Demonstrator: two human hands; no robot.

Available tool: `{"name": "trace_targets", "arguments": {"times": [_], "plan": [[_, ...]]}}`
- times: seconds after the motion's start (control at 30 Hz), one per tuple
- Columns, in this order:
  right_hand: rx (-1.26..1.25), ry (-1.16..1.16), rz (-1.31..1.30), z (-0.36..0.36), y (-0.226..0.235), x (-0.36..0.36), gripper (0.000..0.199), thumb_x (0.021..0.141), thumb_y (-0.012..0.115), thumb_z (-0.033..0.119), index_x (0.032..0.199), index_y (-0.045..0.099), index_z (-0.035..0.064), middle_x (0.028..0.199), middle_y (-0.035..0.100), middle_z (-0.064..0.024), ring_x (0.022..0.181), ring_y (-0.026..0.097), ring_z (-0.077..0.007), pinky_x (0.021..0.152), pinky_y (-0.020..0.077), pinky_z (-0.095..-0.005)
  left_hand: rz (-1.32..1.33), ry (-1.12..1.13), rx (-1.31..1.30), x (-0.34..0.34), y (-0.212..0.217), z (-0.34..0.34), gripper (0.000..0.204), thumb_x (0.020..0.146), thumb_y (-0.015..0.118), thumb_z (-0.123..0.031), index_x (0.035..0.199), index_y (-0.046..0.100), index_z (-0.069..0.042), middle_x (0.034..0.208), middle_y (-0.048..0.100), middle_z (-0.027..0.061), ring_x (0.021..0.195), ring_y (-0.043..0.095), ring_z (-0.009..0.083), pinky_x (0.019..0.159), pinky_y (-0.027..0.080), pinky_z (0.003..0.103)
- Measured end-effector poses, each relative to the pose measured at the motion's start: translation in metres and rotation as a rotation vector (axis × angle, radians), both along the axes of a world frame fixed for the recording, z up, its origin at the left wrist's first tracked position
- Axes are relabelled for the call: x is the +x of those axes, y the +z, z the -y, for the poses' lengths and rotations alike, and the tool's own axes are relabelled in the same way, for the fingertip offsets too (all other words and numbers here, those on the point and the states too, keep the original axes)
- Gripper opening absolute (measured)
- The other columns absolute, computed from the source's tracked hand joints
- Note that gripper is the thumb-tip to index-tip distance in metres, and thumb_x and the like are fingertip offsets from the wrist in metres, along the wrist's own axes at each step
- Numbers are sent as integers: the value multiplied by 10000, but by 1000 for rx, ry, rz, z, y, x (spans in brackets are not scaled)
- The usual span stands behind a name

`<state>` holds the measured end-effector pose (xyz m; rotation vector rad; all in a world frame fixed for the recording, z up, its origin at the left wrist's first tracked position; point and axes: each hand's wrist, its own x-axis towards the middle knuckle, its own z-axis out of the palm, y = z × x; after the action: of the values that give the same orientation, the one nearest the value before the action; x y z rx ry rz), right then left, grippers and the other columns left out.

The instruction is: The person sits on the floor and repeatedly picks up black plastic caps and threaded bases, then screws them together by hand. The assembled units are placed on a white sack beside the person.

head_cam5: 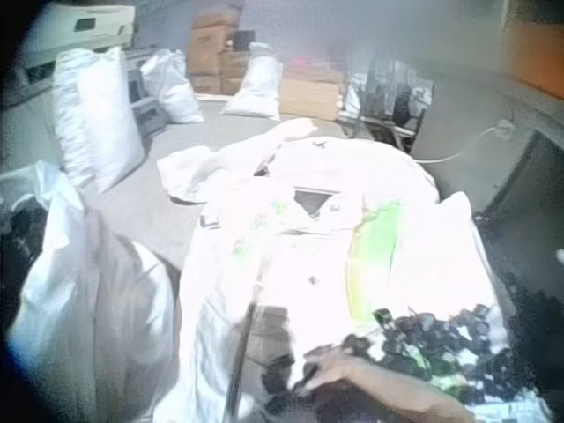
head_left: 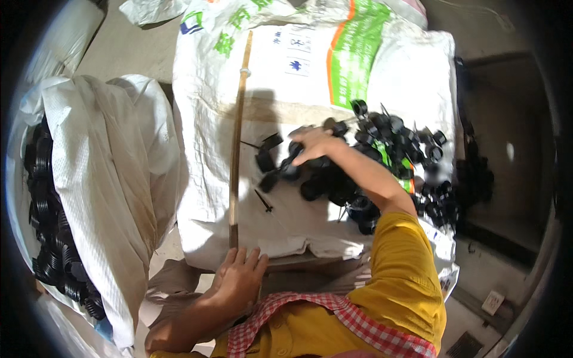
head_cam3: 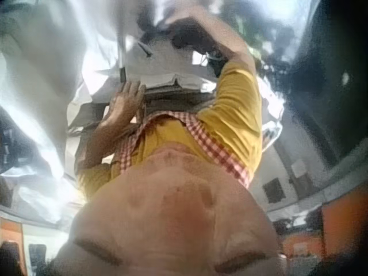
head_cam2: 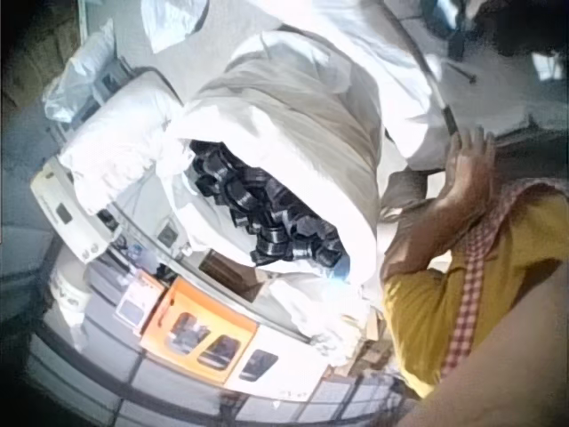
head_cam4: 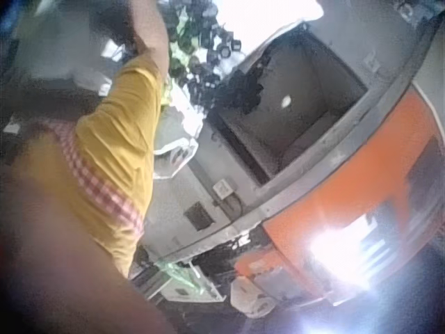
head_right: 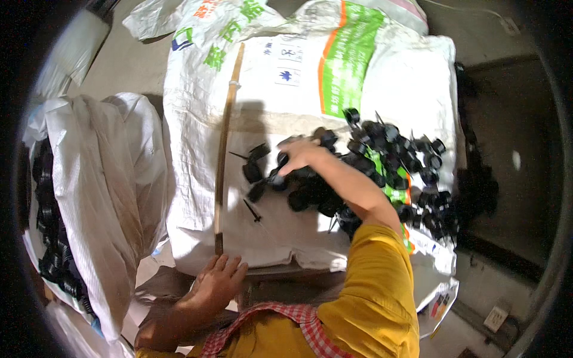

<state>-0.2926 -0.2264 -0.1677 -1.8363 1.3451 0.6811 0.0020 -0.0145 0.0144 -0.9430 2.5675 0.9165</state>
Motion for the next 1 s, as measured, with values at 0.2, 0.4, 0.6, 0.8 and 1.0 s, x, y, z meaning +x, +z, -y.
{"name": "trace_targets", "arguments": {"times": [0.2, 0.4, 0.6, 0.8, 1.0], "plan": [[47, -3, 277, -102, 18, 84, 797, 761, 698, 430, 1373, 399, 15, 1356, 454, -210, 1232, 456, -372, 1000, 397, -438, 0, 9, -13, 4, -18, -15, 483, 795, 613, -46, 1257, 487, 15, 1271, 517, 206, 1142, 517, 374, 1003, 407, 490], [-703, -338, 706, -165, 104, 10, 366, 813, 685, 205, 1147, 614, 72, 1098, 619, -143, 1006, 578, -309, 910, 451, -395, 42, 76, -88, 6, -21, -15, 559, 738, 717, -206, 1242, 514, -76, 1242, 552, 138, 1153, 512, 335, 986, 391, 426], [-931, -740, -170, -240, 104, -236, 393, 798, 688, 254, 1117, 620, 33, 1072, 647, -186, 995, 621, -325, 871, 483, -399, -3, 2, -78, 1, -26, -13, 556, 734, 734, -229, 1219, 524, -58, 1284, 522, 145, 1186, 486, 353, 980, 392, 436], [-988, -1629, -820, -310, 123, -326, 981, 653, 794, 446, 1419, 264, 138, 1399, 314, -213, 1223, 406, -418, 994, 393, -475, 255, 82, -176, 4, -42, -10, 492, 783, 695, -211, 1233, 525, -106, 1450, 335, 142, 1346, 290, 370, 1051, 298, 553], [-646, -1435, -516, -305, 52, -356, 707, 698, 716, 503, 1282, 548, 141, 1470, 259, -244, 1271, 385, -414, 1033, 364, -409, 457, 128, -292, 29, -85, -6, 431, 794, 667, -328, 1110, 640, -36, 1401, 408, 62, 1215, 418, 348, 1035, 318, 450]]}}
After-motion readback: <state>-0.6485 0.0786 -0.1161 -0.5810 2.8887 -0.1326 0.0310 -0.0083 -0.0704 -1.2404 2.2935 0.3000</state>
